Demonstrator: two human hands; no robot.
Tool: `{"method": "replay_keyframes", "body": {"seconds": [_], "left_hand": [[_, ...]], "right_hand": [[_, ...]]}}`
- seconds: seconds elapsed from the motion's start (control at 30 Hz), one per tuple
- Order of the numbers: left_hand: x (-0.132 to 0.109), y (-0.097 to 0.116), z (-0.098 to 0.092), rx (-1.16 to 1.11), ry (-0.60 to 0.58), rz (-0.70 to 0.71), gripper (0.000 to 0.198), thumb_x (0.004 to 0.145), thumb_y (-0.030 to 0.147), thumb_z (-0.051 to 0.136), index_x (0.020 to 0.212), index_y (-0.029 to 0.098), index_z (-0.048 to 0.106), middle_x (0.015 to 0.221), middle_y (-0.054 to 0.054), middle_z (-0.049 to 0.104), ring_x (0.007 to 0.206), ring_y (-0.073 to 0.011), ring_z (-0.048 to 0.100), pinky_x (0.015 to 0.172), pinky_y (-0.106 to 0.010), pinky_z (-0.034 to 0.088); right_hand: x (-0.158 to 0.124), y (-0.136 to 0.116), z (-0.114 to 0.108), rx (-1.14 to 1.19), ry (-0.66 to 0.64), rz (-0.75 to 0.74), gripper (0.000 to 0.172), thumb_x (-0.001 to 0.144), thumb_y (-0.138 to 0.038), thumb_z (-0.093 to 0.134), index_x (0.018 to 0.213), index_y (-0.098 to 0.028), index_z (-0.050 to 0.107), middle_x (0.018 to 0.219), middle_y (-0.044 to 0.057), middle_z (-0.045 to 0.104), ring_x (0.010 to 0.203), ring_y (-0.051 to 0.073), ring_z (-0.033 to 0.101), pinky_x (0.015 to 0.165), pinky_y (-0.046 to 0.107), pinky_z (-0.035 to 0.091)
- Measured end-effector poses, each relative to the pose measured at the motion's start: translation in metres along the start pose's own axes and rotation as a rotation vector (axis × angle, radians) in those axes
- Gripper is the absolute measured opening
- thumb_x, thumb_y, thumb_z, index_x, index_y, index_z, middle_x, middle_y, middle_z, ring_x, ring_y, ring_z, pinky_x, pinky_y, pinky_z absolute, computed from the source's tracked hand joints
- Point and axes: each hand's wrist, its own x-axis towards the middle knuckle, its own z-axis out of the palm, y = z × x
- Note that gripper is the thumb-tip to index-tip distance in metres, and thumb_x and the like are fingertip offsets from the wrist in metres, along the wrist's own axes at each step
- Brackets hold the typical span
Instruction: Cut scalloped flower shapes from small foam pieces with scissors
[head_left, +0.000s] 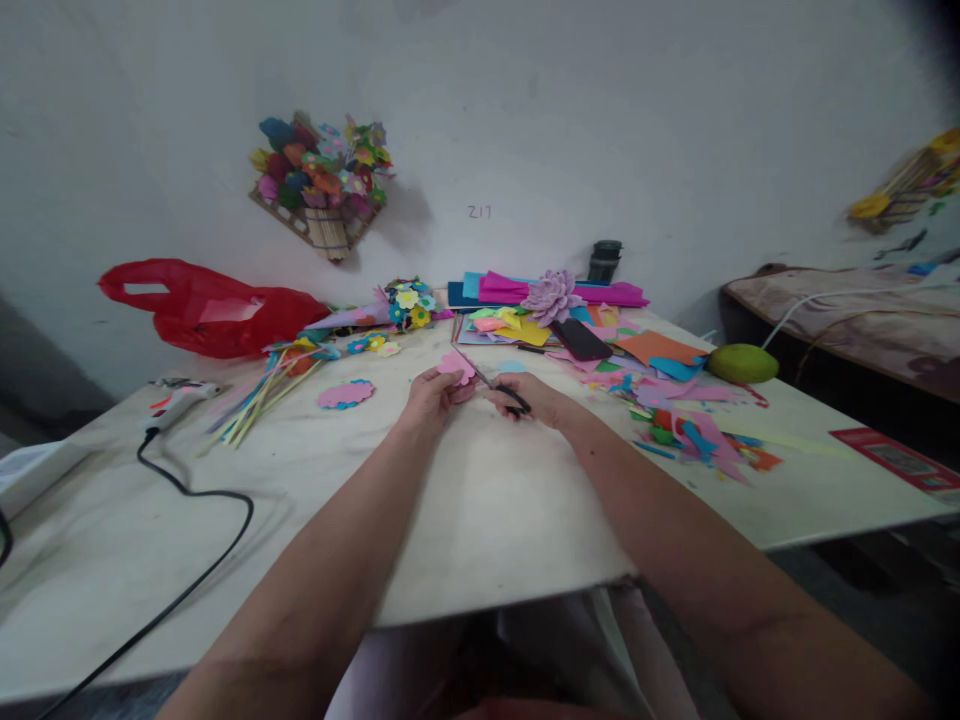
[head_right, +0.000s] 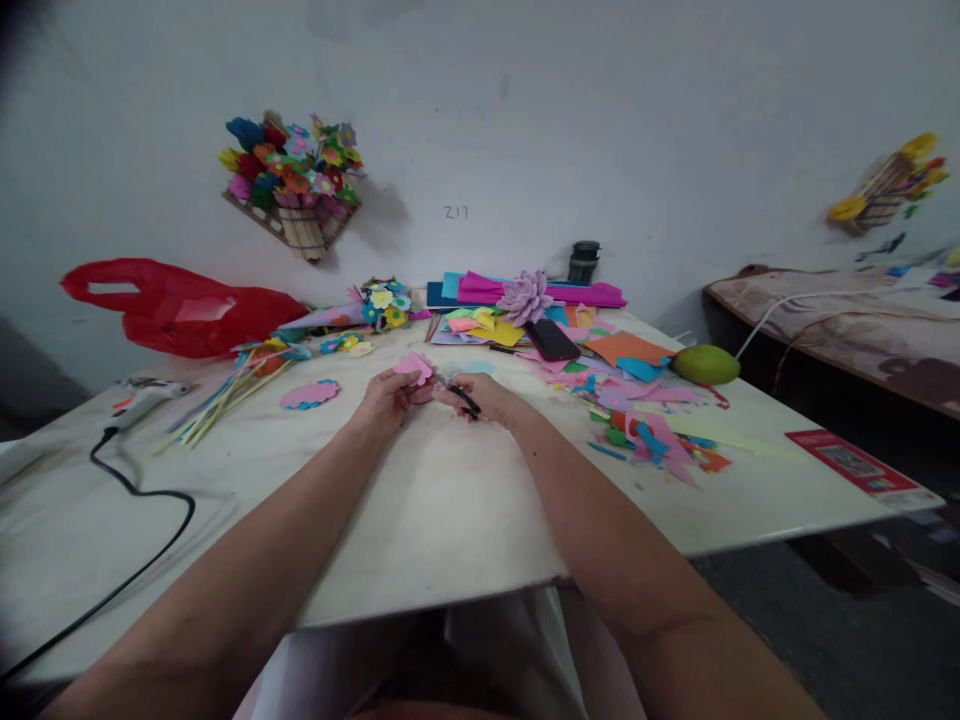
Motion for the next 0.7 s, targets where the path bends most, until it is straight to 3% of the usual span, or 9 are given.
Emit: {"method": "replay_keyframes", "body": {"seconds": [0.7], "left_hand": [[-0.0025,0.0030,0.0026,0.005,0.021,-0.008,0.012,0.061,0.006,0.068,0.072,0.008,0.066,0.072,-0.011,0.069,0.074,-0.0219,0.070,0.060,-0.025,0.055]], "right_hand": [[0.0013,0.0001,0.0021,0.020,0.043,0.020,0.028,0.070,-0.037,0.070,0.069,-0.016,0.051,0.045,-0.006,0.048,0.036,0.005,0.041,0.036,0.017,0.028]]}}
